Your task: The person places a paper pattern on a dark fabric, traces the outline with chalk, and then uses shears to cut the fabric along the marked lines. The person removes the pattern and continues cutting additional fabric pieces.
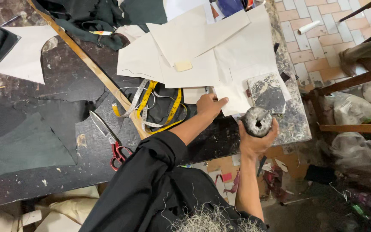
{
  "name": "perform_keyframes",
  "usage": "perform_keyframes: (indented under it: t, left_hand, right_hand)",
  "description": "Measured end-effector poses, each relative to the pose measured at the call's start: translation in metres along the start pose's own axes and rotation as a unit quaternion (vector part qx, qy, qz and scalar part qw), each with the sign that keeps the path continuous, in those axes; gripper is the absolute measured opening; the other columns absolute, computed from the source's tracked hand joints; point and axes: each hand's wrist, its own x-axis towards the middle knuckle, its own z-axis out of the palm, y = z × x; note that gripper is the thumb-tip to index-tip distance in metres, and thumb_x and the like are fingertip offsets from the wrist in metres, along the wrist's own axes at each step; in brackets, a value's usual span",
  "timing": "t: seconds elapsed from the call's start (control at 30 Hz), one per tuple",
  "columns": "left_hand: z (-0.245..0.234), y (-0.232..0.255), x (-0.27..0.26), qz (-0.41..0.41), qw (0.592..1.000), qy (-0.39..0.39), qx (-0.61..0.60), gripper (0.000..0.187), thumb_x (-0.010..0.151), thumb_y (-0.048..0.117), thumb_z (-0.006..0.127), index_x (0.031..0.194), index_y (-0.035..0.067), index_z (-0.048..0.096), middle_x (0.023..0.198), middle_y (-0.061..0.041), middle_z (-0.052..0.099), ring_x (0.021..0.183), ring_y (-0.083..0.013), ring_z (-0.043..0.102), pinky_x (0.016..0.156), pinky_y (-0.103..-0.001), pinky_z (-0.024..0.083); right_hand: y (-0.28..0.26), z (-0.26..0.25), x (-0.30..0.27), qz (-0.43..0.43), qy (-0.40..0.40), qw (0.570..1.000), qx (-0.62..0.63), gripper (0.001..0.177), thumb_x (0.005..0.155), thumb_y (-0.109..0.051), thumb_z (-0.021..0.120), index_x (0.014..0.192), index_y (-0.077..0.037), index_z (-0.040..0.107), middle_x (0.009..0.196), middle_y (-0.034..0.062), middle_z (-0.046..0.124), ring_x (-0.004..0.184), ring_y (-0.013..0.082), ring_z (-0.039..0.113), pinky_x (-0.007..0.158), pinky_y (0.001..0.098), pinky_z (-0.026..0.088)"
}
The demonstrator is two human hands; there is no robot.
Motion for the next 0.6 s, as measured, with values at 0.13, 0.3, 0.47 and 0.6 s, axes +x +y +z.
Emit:
perform_keyframes:
  t: [0.13,0.3,0.47,0.6]
  left_hand:
    - [0.001,0.040,0.012,0.075,0.978,-0.094,-0.169,0.018,0.080,0.016,0.080,0.083,0.001,0.073,0.069,-0.004,0.068,0.057,-0.0120,0.060,0.052,-0.030,0.048]
    - [-0.013,0.075,0.041,0.119,0.993,-0.001,-0.012,0.030,0.080,0.027,0.076,0.090,-0.001,0.069,0.077,-0.008,0.069,0.070,-0.0193,0.062,0.064,-0.036,0.051]
    - [-0.033,0.055,0.051,0.164,0.963,0.113,0.182,0.068,0.081,0.045,0.079,0.114,-0.007,0.049,0.107,-0.024,0.065,0.100,-0.0386,0.062,0.080,-0.047,0.051]
    - [-0.040,0.035,0.045,0.042,0.986,0.035,0.160,0.073,0.077,0.043,0.074,0.125,-0.004,0.043,0.108,-0.027,0.066,0.099,-0.0360,0.067,0.086,-0.044,0.054]
  right_hand:
    - [0.018,-0.024,0.008,-0.079,0.031,0.996,-0.007,0.101,0.072,-0.026,0.105,0.150,-0.001,0.044,0.150,0.0182,0.049,0.143,0.0359,0.048,0.124,0.0510,0.040]
    - [0.011,-0.041,0.017,-0.095,0.019,0.995,-0.018,0.101,0.072,-0.033,0.103,0.148,-0.002,0.045,0.156,0.0201,0.046,0.147,0.0388,0.045,0.125,0.0518,0.039]
    - [-0.003,-0.034,0.017,-0.109,-0.031,0.994,-0.004,0.111,0.061,-0.040,0.101,0.148,-0.006,0.041,0.156,0.0180,0.044,0.148,0.0368,0.045,0.128,0.0510,0.040]
    - [-0.004,-0.067,0.029,-0.031,-0.254,0.964,0.069,0.127,0.052,-0.027,0.093,0.154,0.000,0.023,0.157,0.0234,0.032,0.147,0.0397,0.032,0.120,0.0547,0.028]
